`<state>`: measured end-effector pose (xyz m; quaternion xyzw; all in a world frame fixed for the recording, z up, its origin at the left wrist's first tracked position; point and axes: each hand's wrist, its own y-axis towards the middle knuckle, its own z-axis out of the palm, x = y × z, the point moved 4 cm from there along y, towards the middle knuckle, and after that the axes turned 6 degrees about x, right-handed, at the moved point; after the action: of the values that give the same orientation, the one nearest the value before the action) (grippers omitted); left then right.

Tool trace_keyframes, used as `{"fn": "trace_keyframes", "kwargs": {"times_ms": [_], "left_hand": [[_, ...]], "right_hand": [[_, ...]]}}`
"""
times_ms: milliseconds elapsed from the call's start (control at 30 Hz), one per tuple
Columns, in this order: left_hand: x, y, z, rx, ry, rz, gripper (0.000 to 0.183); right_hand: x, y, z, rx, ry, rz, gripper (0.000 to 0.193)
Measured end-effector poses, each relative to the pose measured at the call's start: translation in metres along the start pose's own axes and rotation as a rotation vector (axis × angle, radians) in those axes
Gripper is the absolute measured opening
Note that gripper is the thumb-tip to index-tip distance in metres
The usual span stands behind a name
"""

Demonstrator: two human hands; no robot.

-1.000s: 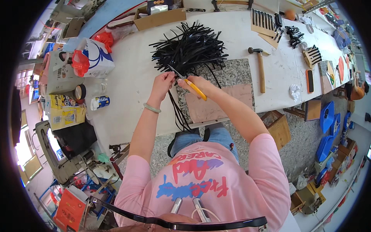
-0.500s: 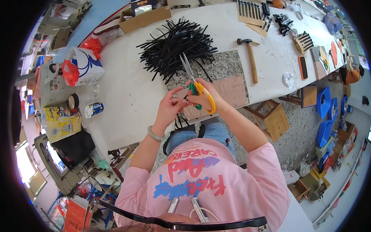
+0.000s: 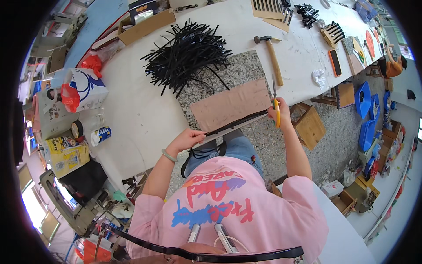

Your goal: The person cuts black straps with scissors and places the cut pieces into a pile on the work table.

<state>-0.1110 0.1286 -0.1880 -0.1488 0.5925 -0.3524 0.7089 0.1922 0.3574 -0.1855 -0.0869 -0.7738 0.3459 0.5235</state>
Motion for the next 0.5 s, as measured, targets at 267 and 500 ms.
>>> {"fn": "trace_keyframes", "kwargs": {"times_ms": [267, 500], "left_hand": [[0.053, 0.024, -0.017, -0.058, -0.246, -0.118, 0.028], [0.025, 0.015, -0.024, -0.251, 0.110, -0.008, 0.024]], "right_hand": [[-0.021, 0.023, 0.009, -0.197, -0.697, -0.137, 0.042], [-0.008, 0.023, 0.010, -0.329, -0.792, -0.271, 0.042]]}}
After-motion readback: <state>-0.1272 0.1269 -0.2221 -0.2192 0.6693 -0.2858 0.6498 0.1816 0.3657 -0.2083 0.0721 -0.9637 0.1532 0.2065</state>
